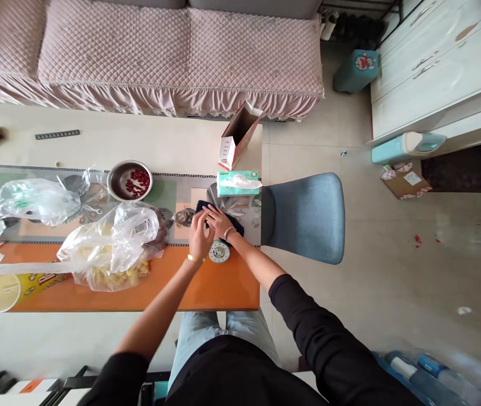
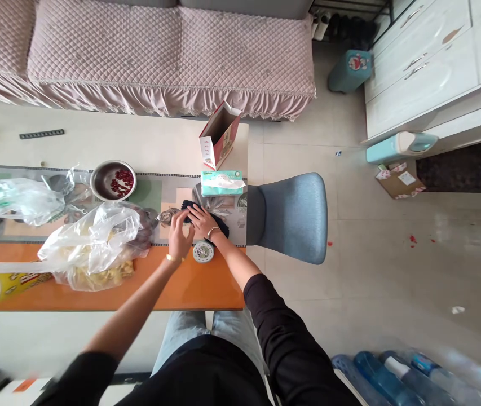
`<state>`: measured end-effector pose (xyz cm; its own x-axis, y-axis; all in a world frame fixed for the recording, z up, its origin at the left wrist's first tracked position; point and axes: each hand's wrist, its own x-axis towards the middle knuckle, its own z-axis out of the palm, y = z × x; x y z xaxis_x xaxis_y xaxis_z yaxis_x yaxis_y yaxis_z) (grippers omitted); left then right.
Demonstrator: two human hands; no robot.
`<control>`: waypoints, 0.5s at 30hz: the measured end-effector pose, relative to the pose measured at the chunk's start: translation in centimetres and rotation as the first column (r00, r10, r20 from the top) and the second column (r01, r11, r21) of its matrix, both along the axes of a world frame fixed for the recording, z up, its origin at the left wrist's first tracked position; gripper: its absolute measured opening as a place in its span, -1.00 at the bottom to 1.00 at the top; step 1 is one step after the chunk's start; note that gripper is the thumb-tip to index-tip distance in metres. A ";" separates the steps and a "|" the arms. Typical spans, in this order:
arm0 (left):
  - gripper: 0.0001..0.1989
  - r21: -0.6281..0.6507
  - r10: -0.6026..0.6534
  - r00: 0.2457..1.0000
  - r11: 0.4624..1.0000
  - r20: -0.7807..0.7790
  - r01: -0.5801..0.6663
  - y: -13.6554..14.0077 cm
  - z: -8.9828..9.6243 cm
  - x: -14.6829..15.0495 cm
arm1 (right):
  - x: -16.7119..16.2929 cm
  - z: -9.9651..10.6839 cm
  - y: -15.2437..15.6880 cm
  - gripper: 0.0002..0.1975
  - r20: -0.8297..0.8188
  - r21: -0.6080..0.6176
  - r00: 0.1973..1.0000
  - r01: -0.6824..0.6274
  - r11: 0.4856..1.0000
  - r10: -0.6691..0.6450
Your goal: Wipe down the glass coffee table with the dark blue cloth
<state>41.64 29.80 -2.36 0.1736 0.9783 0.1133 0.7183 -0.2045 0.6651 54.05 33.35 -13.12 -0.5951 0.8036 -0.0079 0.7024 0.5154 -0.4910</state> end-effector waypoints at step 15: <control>-0.29 -0.190 0.069 0.984 0.977 -0.164 -0.100 -10.6 -5.2 -2.1 | 4.3 1.6 -3.7 -0.44 0.123 -0.006 0.925 0.364 0.932 -0.360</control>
<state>39.56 19.24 -7.53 0.0894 0.9905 -0.1046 0.8251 -0.0148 0.5648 58.39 29.63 -11.56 -0.2573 0.9625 -0.0859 0.8921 0.2025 -0.4039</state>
